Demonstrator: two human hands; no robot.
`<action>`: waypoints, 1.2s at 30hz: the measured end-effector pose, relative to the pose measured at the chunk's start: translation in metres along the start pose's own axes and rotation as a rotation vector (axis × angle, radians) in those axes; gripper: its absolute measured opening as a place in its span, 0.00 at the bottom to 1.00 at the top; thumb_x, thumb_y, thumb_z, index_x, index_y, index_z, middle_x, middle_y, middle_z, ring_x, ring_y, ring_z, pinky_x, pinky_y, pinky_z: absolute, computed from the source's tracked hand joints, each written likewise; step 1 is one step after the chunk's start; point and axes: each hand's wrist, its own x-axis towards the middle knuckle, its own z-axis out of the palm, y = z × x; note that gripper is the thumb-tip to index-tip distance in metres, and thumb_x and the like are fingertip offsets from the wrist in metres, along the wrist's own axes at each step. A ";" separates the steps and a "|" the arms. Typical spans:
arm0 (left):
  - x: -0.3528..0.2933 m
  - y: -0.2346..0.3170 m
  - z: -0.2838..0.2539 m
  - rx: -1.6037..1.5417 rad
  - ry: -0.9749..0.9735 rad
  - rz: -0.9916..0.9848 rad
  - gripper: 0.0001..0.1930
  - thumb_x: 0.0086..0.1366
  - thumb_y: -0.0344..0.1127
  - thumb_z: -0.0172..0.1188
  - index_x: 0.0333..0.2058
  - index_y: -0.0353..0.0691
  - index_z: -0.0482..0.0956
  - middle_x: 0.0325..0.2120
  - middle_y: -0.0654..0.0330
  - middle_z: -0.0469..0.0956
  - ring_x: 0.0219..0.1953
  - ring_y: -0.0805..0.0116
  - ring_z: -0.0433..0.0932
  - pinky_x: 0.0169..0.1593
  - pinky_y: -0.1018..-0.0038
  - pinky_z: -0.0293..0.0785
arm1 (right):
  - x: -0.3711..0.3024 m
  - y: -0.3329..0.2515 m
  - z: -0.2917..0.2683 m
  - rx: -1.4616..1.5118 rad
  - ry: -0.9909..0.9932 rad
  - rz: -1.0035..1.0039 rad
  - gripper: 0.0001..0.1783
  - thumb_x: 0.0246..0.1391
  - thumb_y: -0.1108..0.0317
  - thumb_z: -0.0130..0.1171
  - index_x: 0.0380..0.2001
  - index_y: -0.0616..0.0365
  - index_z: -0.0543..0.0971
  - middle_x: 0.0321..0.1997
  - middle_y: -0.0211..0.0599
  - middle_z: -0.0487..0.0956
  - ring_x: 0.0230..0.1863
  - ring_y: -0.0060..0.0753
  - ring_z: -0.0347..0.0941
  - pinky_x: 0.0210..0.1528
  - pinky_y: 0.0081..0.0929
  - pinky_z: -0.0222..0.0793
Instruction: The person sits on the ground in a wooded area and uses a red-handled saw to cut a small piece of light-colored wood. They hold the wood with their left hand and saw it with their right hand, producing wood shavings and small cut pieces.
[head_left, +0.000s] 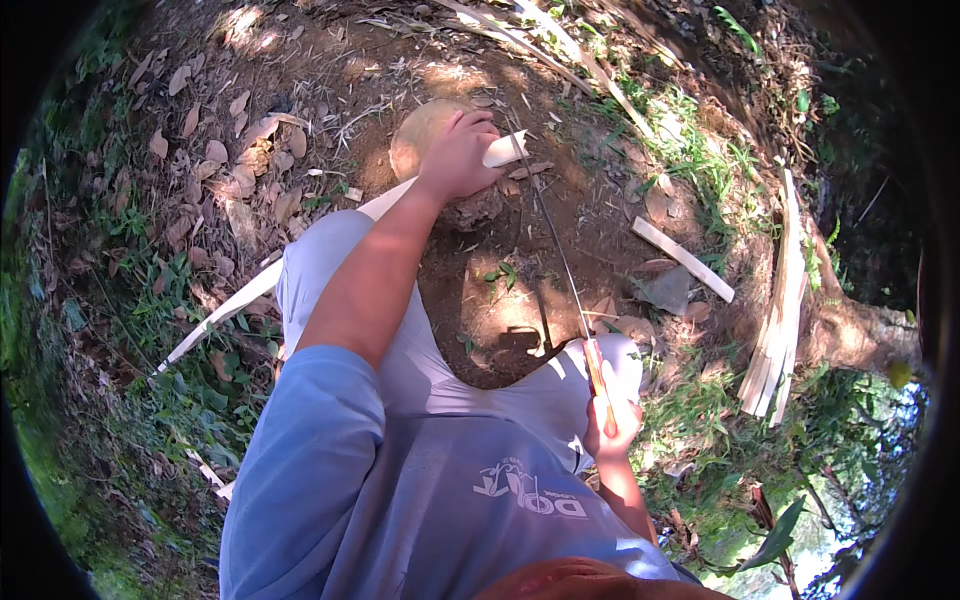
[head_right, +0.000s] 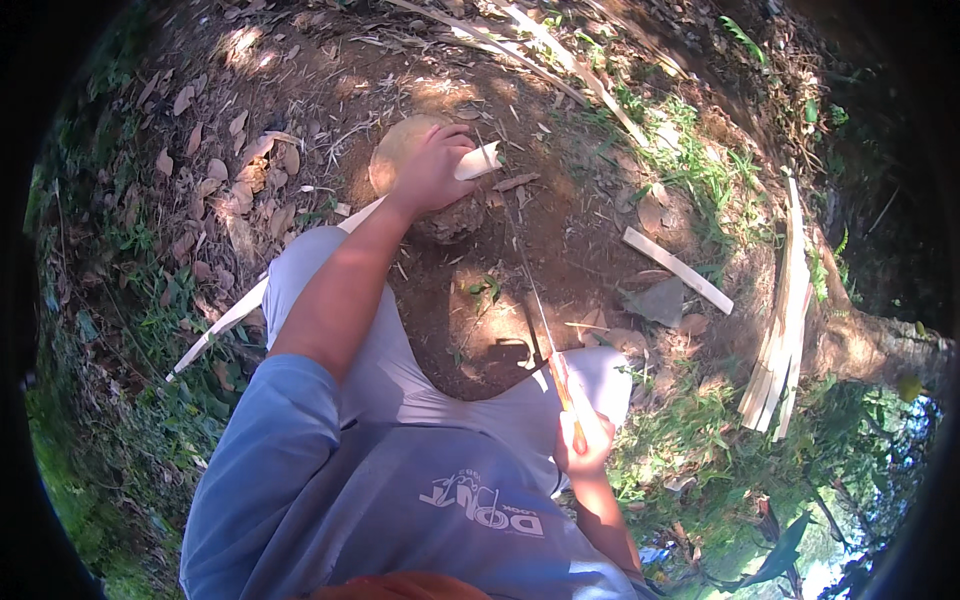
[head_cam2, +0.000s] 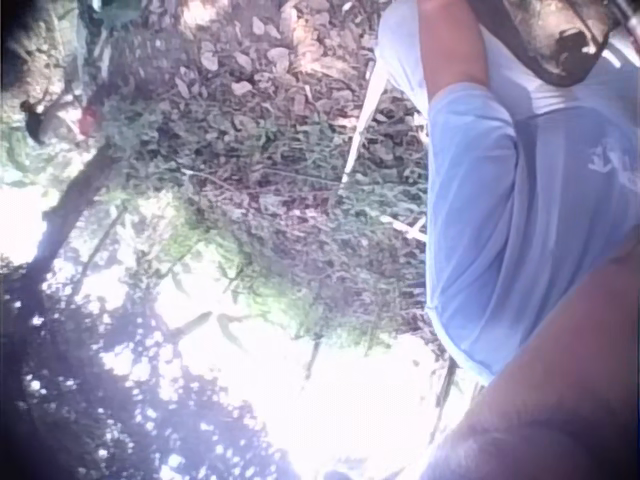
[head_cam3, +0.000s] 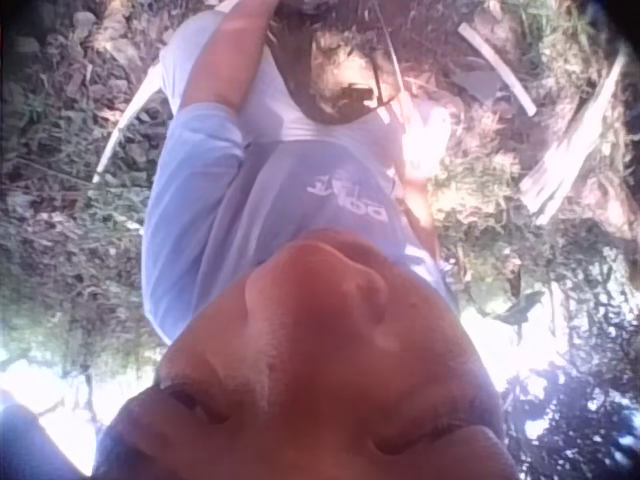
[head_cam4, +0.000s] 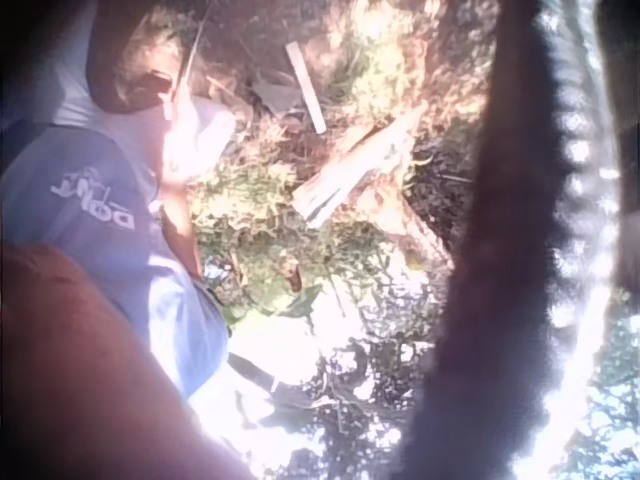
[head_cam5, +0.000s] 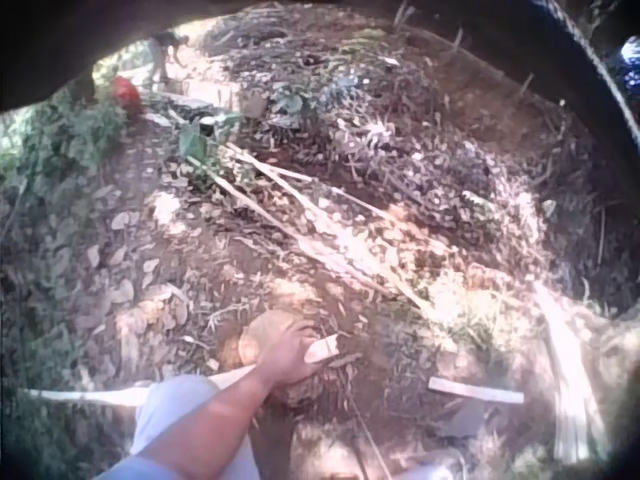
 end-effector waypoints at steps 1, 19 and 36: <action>-0.001 0.000 0.000 -0.010 -0.001 -0.005 0.19 0.55 0.43 0.75 0.45 0.45 0.89 0.52 0.64 0.84 0.71 0.61 0.70 0.79 0.50 0.57 | 0.006 -0.002 -0.003 0.015 -0.023 0.041 0.26 0.65 0.77 0.58 0.65 0.76 0.78 0.22 0.30 0.78 0.18 0.17 0.66 0.24 0.24 0.63; 0.001 0.000 -0.009 -0.049 -0.040 -0.008 0.23 0.56 0.44 0.76 0.51 0.45 0.88 0.53 0.61 0.83 0.72 0.57 0.69 0.80 0.47 0.53 | 0.161 0.031 0.107 0.196 0.026 0.071 0.26 0.72 0.65 0.59 0.70 0.56 0.78 0.54 0.51 0.89 0.39 0.23 0.84 0.46 0.24 0.78; 0.000 0.005 -0.007 -0.042 0.026 -0.009 0.25 0.55 0.43 0.76 0.52 0.45 0.86 0.56 0.59 0.81 0.73 0.56 0.69 0.79 0.51 0.58 | 0.135 0.025 0.082 0.103 0.134 0.011 0.26 0.69 0.72 0.60 0.70 0.55 0.79 0.33 0.32 0.85 0.26 0.14 0.70 0.33 0.18 0.69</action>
